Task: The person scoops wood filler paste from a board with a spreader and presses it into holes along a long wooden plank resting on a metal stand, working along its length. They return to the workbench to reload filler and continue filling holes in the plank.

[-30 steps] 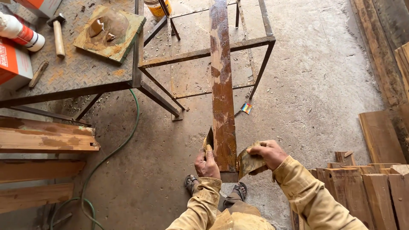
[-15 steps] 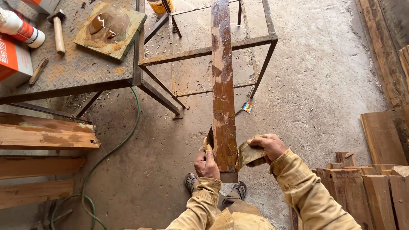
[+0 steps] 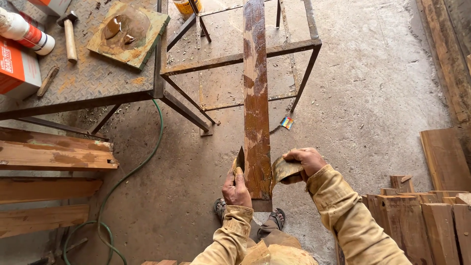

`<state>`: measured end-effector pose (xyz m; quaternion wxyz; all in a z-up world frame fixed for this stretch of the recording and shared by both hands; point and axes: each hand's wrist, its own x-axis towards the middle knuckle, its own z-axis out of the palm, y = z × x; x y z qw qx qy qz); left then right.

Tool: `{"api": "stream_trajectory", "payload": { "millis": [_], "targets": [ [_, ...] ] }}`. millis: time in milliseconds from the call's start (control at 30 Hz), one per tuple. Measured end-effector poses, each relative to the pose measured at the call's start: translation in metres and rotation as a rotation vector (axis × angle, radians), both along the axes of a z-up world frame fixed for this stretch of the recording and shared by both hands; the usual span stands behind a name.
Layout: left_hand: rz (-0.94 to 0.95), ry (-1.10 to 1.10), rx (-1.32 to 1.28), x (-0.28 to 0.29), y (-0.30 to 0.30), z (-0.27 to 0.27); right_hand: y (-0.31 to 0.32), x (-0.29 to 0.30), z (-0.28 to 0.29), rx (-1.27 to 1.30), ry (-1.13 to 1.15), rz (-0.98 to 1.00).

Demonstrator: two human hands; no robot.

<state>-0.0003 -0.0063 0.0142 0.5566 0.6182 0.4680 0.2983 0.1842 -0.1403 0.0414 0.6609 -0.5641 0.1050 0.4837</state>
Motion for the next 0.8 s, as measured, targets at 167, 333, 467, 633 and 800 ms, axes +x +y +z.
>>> {"api": "stream_trajectory", "payload": {
  "millis": [167, 333, 467, 633, 800],
  "targets": [
    [-0.017, -0.086, 0.055, -0.002, 0.001, -0.006, 0.004, 0.006, -0.019, 0.002, -0.015, -0.026],
    [0.042, 0.081, -0.080, 0.000, -0.001, 0.001, 0.009, 0.008, -0.010, 0.003, 0.062, -0.146],
    [0.034, -0.022, -0.016, -0.001, 0.000, -0.010, 0.005, 0.012, -0.020, 0.019, 0.089, -0.196],
    [0.052, -0.073, 0.065, 0.002, -0.002, 0.000, -0.024, -0.003, 0.027, 0.063, -0.099, -0.239],
    [0.028, -0.048, 0.014, 0.001, -0.002, 0.011, -0.071, -0.032, 0.031, 0.065, -0.174, -0.258]
  ]
}}
